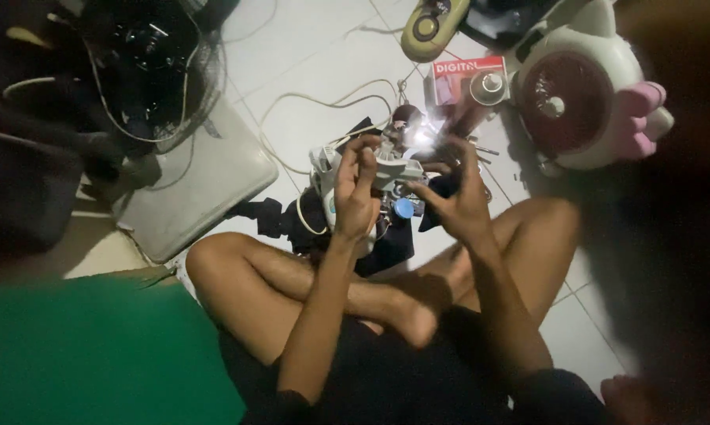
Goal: Disassembling a handheld massager, checking the internal wiring with a screwdriver, and reassembling the device.
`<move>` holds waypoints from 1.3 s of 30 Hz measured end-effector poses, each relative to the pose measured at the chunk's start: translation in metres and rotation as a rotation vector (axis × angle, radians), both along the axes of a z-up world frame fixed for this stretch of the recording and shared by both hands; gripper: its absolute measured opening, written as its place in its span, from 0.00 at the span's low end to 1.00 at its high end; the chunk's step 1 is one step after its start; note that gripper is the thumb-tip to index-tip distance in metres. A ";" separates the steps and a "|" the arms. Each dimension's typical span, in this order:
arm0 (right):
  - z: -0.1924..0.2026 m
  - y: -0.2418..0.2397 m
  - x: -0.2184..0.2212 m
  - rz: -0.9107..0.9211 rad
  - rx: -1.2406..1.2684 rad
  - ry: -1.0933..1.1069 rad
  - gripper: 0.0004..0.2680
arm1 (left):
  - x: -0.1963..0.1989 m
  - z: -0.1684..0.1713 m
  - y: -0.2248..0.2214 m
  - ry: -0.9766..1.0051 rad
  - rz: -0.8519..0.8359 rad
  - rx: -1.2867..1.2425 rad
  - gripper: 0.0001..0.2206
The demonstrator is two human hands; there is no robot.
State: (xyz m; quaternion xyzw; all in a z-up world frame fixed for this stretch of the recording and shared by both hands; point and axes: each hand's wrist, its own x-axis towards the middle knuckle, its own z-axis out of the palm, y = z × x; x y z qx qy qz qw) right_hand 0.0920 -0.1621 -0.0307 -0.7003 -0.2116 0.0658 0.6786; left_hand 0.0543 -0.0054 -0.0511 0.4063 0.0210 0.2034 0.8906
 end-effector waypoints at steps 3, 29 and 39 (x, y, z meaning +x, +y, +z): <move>-0.028 -0.017 0.021 0.073 -0.086 0.216 0.24 | 0.006 -0.001 -0.002 -0.021 -0.018 0.105 0.13; -0.257 -0.063 0.042 0.076 -1.233 0.029 0.13 | 0.002 -0.136 -0.021 0.713 0.094 0.355 0.26; -0.159 -0.054 0.032 -0.380 -0.821 0.202 0.06 | 0.078 -0.257 -0.033 0.820 -0.053 0.458 0.32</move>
